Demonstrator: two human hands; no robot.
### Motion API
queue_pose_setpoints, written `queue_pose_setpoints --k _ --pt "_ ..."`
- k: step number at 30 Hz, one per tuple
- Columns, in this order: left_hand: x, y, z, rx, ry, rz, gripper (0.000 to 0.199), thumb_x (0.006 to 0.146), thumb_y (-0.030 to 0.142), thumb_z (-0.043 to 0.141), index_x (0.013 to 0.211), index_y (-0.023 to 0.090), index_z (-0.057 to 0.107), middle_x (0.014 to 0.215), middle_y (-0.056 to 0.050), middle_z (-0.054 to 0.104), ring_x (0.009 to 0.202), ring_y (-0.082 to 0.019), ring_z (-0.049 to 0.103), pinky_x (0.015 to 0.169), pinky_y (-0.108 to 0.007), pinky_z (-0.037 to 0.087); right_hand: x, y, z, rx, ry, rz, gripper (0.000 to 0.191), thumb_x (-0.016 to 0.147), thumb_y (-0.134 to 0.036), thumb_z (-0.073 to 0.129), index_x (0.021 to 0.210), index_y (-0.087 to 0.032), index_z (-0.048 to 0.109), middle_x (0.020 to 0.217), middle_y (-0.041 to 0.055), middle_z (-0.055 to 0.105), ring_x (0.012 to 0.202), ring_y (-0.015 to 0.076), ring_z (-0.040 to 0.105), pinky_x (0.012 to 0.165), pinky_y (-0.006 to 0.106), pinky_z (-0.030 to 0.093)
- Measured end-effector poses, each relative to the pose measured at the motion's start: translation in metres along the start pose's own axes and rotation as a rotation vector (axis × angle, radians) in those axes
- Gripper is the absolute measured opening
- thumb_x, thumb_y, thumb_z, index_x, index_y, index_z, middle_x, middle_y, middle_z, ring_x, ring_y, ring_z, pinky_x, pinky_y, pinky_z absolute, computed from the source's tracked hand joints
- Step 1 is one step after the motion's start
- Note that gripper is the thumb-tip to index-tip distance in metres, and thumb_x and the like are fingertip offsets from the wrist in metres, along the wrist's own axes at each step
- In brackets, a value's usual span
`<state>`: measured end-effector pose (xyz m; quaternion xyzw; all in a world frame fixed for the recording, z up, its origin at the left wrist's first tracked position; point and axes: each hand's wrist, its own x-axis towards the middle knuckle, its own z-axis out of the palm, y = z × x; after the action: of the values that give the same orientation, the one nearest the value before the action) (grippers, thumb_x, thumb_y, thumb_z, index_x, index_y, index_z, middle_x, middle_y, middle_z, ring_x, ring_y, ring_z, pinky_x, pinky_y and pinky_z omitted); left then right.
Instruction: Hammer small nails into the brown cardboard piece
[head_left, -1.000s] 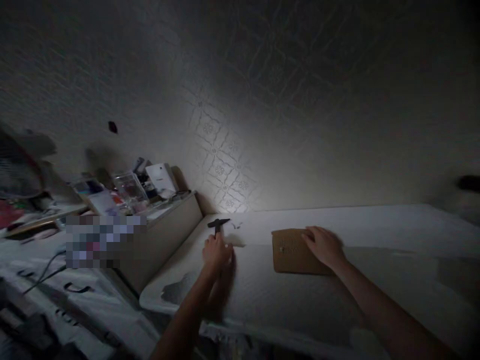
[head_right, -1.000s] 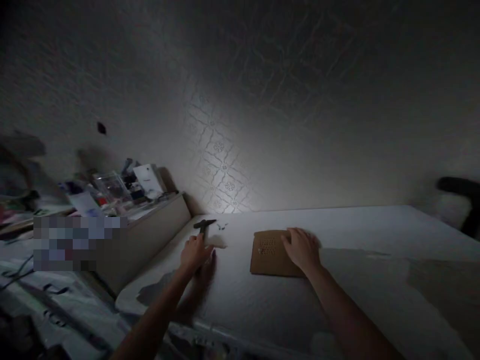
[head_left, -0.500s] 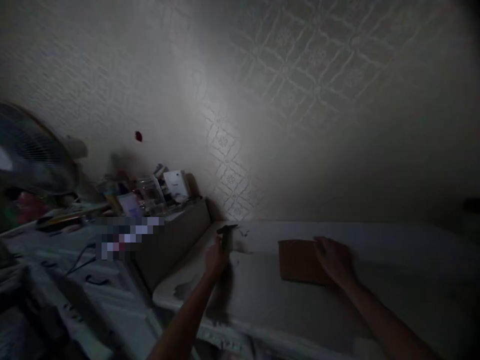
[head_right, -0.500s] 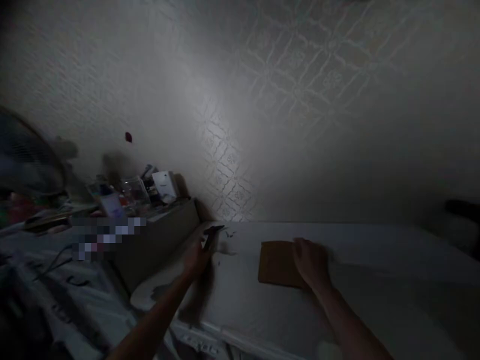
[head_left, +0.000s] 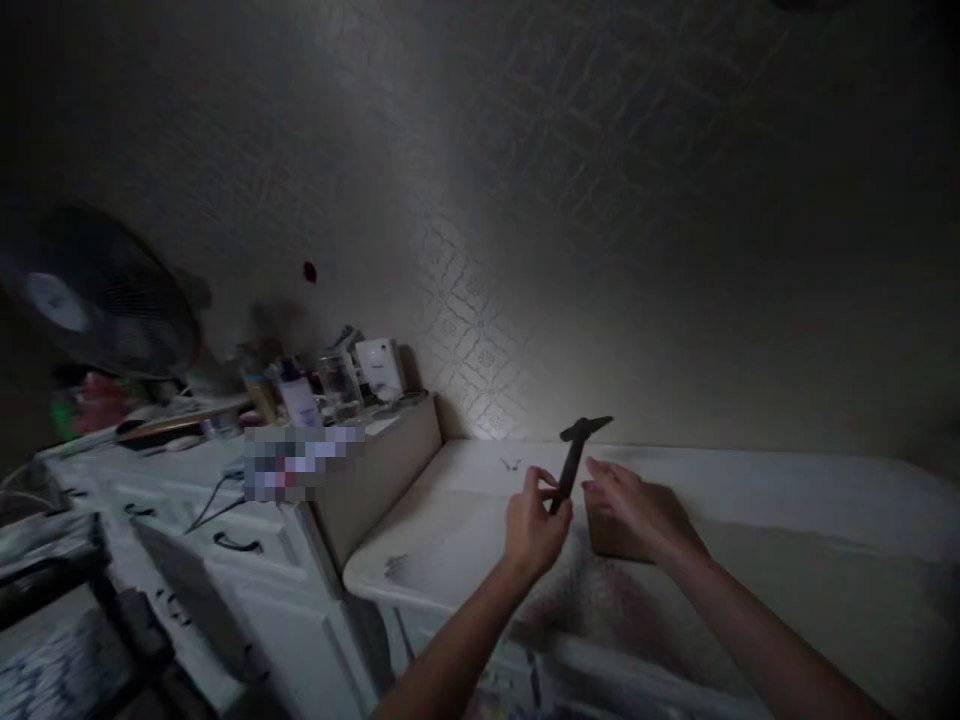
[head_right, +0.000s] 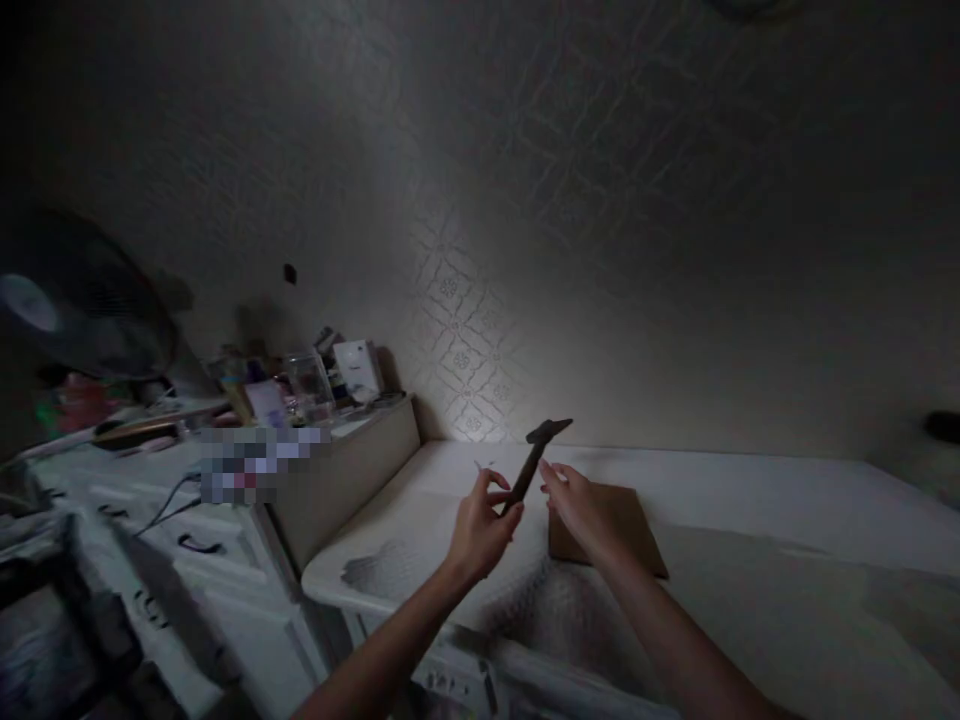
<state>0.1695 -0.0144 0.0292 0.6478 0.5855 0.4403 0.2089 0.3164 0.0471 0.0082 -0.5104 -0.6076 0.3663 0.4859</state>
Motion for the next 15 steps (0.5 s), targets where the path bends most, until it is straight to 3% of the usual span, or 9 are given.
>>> queue_pose_setpoints --k 4,9,11,13,15 --pt "-0.006 0.018 0.028 -0.083 -0.069 0.106 0.023 0.076 0.022 0.054 0.096 0.024 0.041 0.099 -0.003 0.068 0.065 -0.014 0.063 0.059 -0.024 0.045 0.003 -0.014 -0.002 0.215 0.089 0.037 0.034 0.075 -0.041 0.053 0.097 -0.017 0.058 0.076 0.0090 0.069 0.065 0.0220 0.065 0.054 0.031 0.050" --pt "-0.007 0.028 0.037 -0.049 -0.128 0.184 0.039 0.080 0.033 0.053 0.115 0.025 0.038 0.105 -0.005 0.066 0.070 -0.016 0.063 0.067 -0.028 0.048 0.007 -0.008 -0.039 0.158 0.158 -0.003 0.021 0.074 -0.032 0.050 0.084 -0.015 0.055 0.075 0.0097 0.067 0.064 0.0194 0.064 0.056 0.028 0.050" --pt "-0.004 0.020 0.034 0.021 -0.142 0.190 0.042 0.082 0.038 0.050 0.120 0.024 0.039 0.108 -0.006 0.065 0.076 -0.017 0.063 0.072 -0.030 0.048 0.009 -0.003 -0.058 0.042 0.204 -0.007 0.023 0.075 -0.030 0.047 0.089 -0.014 0.054 0.072 0.0093 0.065 0.058 0.0176 0.061 0.052 0.027 0.047" --pt "0.000 0.006 0.029 0.119 -0.135 0.176 0.043 0.082 0.039 0.049 0.121 0.023 0.041 0.114 -0.007 0.062 0.088 -0.019 0.062 0.081 -0.032 0.047 0.010 0.003 -0.077 -0.113 0.200 -0.048 0.034 0.077 -0.030 0.042 0.105 -0.012 0.051 0.072 0.0079 0.065 0.051 0.0164 0.058 0.049 0.028 0.045" --pt "0.007 -0.013 0.025 0.245 -0.126 0.181 0.046 0.082 0.038 0.049 0.123 0.020 0.043 0.121 -0.009 0.057 0.105 -0.022 0.056 0.093 -0.036 0.042 0.008 0.010 -0.094 -0.291 0.189 -0.135 0.042 0.080 -0.029 0.038 0.118 -0.012 0.045 0.080 0.0092 0.065 0.056 0.0178 0.059 0.053 0.029 0.045"
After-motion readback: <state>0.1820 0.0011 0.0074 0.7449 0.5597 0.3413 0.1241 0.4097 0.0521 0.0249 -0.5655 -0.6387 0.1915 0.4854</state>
